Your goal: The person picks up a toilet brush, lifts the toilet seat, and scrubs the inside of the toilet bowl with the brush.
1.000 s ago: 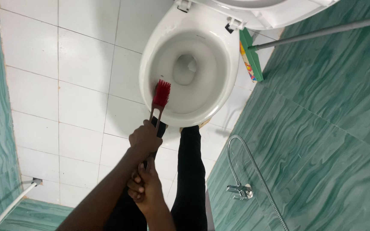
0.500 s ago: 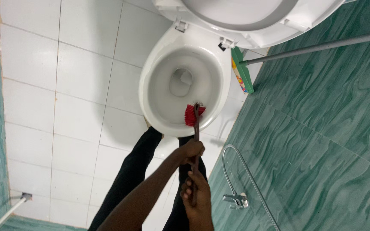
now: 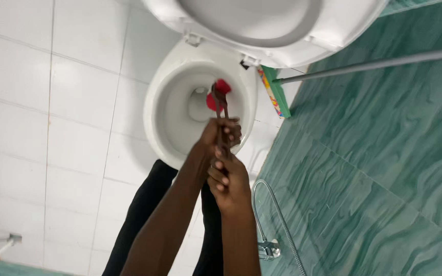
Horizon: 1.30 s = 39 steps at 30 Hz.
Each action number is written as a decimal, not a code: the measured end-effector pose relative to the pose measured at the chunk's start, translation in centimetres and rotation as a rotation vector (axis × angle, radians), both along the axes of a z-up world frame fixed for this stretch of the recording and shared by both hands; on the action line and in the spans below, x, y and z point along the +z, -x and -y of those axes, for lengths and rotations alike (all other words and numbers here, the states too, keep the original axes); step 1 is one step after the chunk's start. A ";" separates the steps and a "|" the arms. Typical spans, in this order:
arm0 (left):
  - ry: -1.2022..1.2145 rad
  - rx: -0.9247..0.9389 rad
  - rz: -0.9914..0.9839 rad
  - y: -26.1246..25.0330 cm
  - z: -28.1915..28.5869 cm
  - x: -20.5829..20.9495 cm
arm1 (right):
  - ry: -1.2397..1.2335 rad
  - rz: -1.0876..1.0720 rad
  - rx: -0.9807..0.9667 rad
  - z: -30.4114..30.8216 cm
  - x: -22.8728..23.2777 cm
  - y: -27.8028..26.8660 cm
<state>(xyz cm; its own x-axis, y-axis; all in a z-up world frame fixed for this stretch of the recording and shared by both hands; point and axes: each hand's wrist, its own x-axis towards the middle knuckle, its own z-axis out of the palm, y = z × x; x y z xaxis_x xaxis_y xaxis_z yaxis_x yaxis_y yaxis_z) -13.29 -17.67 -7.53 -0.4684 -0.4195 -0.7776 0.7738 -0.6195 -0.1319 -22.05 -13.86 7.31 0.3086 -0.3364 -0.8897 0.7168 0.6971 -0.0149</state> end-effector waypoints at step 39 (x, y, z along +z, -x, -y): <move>-0.384 -0.449 0.483 -1.4 -19.2 4.2 | -0.156 -0.575 1.263 -13.4 6.0 -2.1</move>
<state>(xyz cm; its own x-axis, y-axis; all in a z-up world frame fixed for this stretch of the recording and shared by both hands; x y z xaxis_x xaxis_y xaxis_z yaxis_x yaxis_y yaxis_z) -11.92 1.58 -3.29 -0.1012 0.0724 -0.9922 0.4845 -0.8675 -0.1127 -19.90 -0.51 13.29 -0.0920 0.0054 -0.9957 -0.4699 0.8814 0.0482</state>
